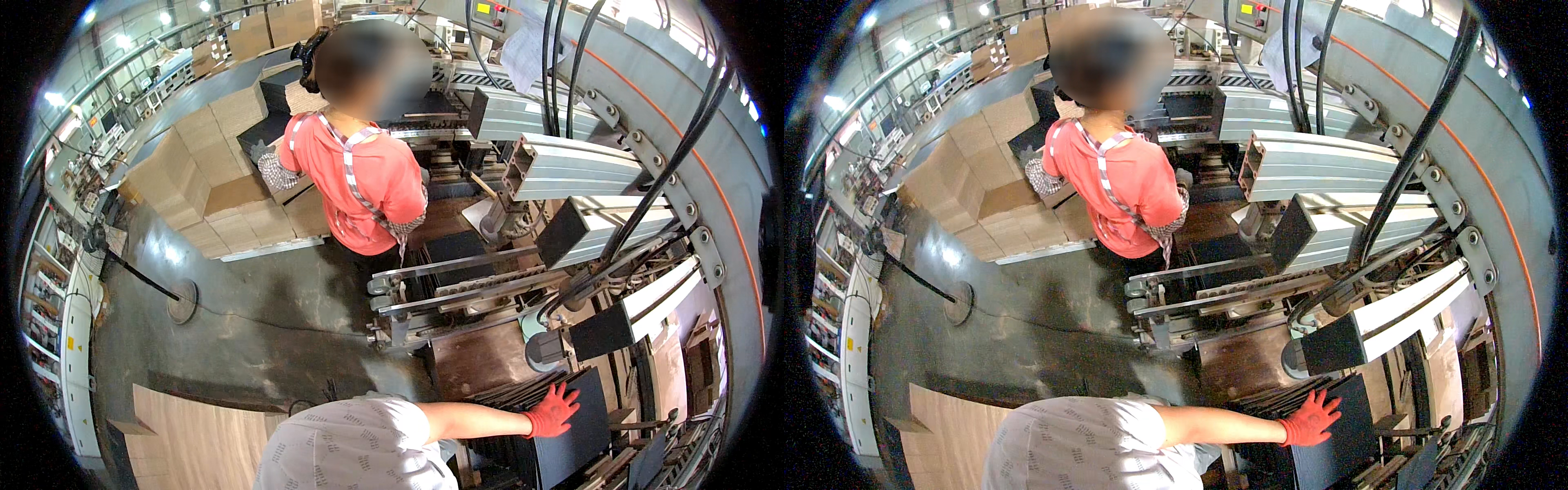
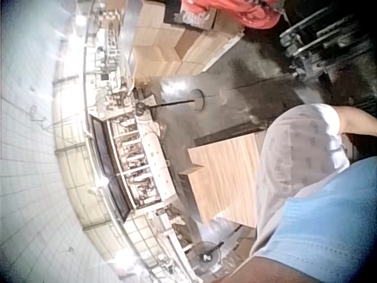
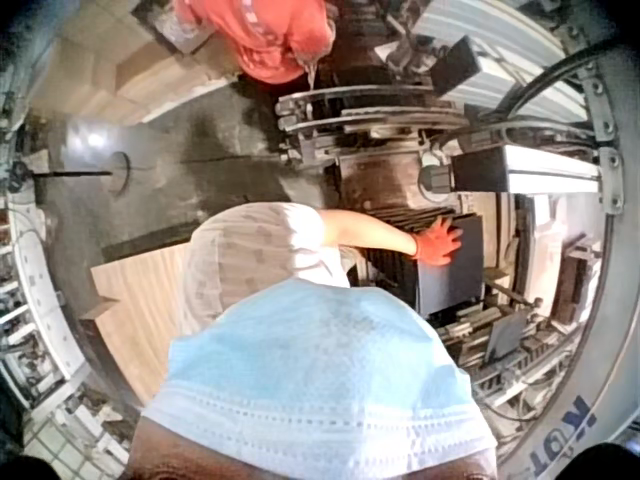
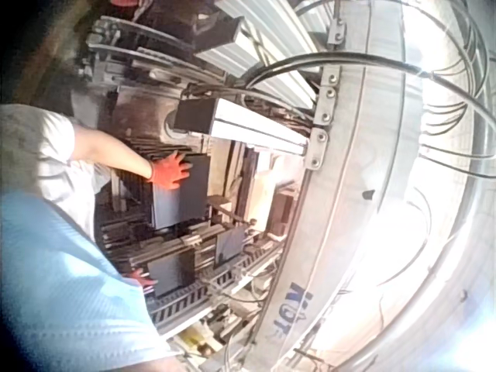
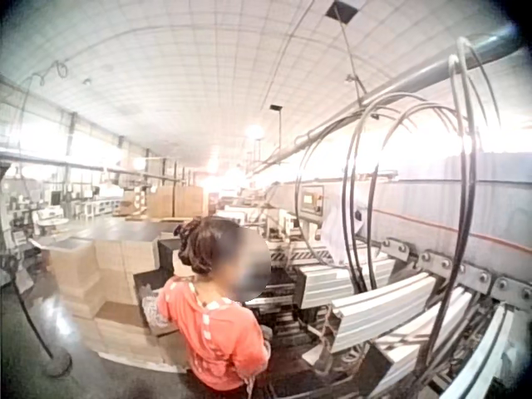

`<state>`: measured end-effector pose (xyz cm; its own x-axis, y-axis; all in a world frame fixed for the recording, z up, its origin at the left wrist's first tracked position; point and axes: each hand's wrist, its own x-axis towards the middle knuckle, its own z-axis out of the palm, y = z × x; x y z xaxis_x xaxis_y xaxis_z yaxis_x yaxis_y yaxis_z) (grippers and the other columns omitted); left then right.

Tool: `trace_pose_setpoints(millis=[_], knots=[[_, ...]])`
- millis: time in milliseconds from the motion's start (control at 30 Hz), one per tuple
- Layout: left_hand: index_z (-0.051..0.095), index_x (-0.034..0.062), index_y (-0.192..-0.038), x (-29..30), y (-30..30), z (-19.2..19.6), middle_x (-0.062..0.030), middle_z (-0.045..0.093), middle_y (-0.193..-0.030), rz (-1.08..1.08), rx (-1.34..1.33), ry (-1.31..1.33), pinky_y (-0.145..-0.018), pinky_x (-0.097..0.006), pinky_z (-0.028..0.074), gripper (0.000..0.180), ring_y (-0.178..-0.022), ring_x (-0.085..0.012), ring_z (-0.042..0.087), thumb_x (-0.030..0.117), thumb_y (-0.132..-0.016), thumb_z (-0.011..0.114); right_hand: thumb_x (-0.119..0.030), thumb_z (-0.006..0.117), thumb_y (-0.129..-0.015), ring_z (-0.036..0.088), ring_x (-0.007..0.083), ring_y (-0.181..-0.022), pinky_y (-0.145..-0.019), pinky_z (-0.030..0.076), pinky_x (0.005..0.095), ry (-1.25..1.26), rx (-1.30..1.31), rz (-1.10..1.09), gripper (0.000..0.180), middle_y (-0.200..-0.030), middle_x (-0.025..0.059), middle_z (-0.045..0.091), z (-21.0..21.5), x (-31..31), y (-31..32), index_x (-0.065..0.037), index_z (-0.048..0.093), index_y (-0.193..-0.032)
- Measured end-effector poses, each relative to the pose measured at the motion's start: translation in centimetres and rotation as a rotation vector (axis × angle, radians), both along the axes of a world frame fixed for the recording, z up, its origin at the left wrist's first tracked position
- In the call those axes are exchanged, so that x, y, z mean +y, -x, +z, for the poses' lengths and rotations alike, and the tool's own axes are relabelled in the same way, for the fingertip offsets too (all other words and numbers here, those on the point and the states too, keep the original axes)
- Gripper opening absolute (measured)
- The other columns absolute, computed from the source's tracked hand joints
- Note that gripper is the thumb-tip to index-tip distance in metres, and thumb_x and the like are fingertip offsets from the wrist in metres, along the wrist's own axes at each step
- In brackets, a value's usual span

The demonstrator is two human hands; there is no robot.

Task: The person picks up a stack of wood panels and places them on a table, then feeds individual panels into a processing machine one by one.

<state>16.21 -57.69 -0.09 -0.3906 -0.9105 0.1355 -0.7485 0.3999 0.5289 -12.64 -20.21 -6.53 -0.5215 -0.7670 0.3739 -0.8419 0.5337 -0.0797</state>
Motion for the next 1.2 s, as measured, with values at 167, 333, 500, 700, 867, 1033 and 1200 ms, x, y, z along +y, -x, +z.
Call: trace_pose_setpoints(millis=[167, 333, 500, 700, 867, 1033, 1200], knots=[[0.053, 0.0093, -0.138, 0.0, 0.1, 0.1, -0.0171, 0.034, -0.153, -0.011, 0.0, -0.005, -0.103, -0.064, 0.03, 0.064, -0.133, -0.0506, 0.033, 0.048, -0.086, 0.058, -0.048, 0.07, -0.079, 0.056, 0.0413, -0.107, -0.094, 0.048, 0.0437, 0.001, 0.001, -0.006, 0.102, -0.12, 0.0294, 0.058, -0.3, 0.2, 0.0, 0.001, 0.016, -0.15], [0.053, 0.0101, -0.138, 0.0, 0.0, -0.2, -0.0169, 0.034, -0.153, -0.004, 0.006, -0.007, -0.103, -0.064, 0.03, 0.065, -0.134, -0.0507, 0.032, 0.048, -0.086, 0.058, -0.05, 0.069, -0.079, 0.056, 0.0407, -0.106, -0.093, 0.047, 0.0434, 0.005, 0.007, -0.002, 0.102, -0.119, 0.0289, 0.059, -0.3, 0.2, 0.3, 0.002, 0.017, -0.15], [0.05, 0.0101, -0.141, 0.2, -0.3, 0.6, -0.017, 0.034, -0.153, -0.025, -0.032, -0.017, -0.103, -0.063, 0.03, 0.067, -0.133, -0.0505, 0.033, 0.048, -0.087, 0.057, -0.052, 0.068, -0.079, 0.057, 0.0401, -0.105, -0.093, 0.047, 0.0431, 0.0, 0.017, -0.014, 0.101, -0.117, 0.0284, 0.059, -0.1, 0.8, 0.2, 0.002, 0.019, -0.149], [0.05, 0.0102, -0.14, 0.1, -0.2, 0.4, -0.0169, 0.035, -0.153, -0.025, -0.032, -0.016, -0.102, -0.064, 0.03, 0.066, -0.133, -0.0504, 0.033, 0.048, -0.087, 0.056, -0.054, 0.067, -0.079, 0.057, 0.0394, -0.103, -0.092, 0.047, 0.0427, -0.005, 0.022, -0.012, 0.101, -0.116, 0.0278, 0.06, 0.0, 1.0, 0.5, 0.003, 0.021, -0.149], [0.052, 0.0095, -0.139, 0.2, -0.3, 0.5, -0.0169, 0.036, -0.152, -0.017, -0.018, -0.022, -0.102, -0.064, 0.029, 0.065, -0.133, -0.0504, 0.033, 0.047, -0.086, 0.057, -0.057, 0.065, -0.08, 0.057, 0.0388, -0.102, -0.092, 0.047, 0.0424, -0.007, 0.034, -0.01, 0.101, -0.114, 0.0272, 0.061, 0.3, 1.5, 0.8, 0.004, 0.022, -0.148], [0.054, 0.0093, -0.137, 0.3, -0.4, 0.6, -0.017, 0.037, -0.152, -0.003, 0.01, -0.008, -0.102, -0.065, 0.029, 0.064, -0.133, -0.0502, 0.032, 0.047, -0.085, 0.059, -0.059, 0.064, -0.08, 0.057, 0.0382, -0.101, -0.092, 0.046, 0.0421, -0.018, 0.041, -0.004, 0.101, -0.113, 0.0267, 0.061, 0.8, 1.7, 1.0, 0.004, 0.023, -0.148], [0.051, 0.0107, -0.14, 0.2, -0.3, 0.6, -0.0162, 0.035, -0.153, -0.013, -0.004, -0.027, -0.105, -0.065, 0.027, 0.067, -0.135, -0.0498, 0.031, 0.048, -0.086, 0.058, -0.061, 0.063, -0.08, 0.058, 0.0377, -0.099, -0.091, 0.046, 0.0418, -0.006, 0.057, 0.003, 0.101, -0.112, 0.0262, 0.062, 0.9, 1.6, 1.5, 0.005, 0.025, -0.147]])
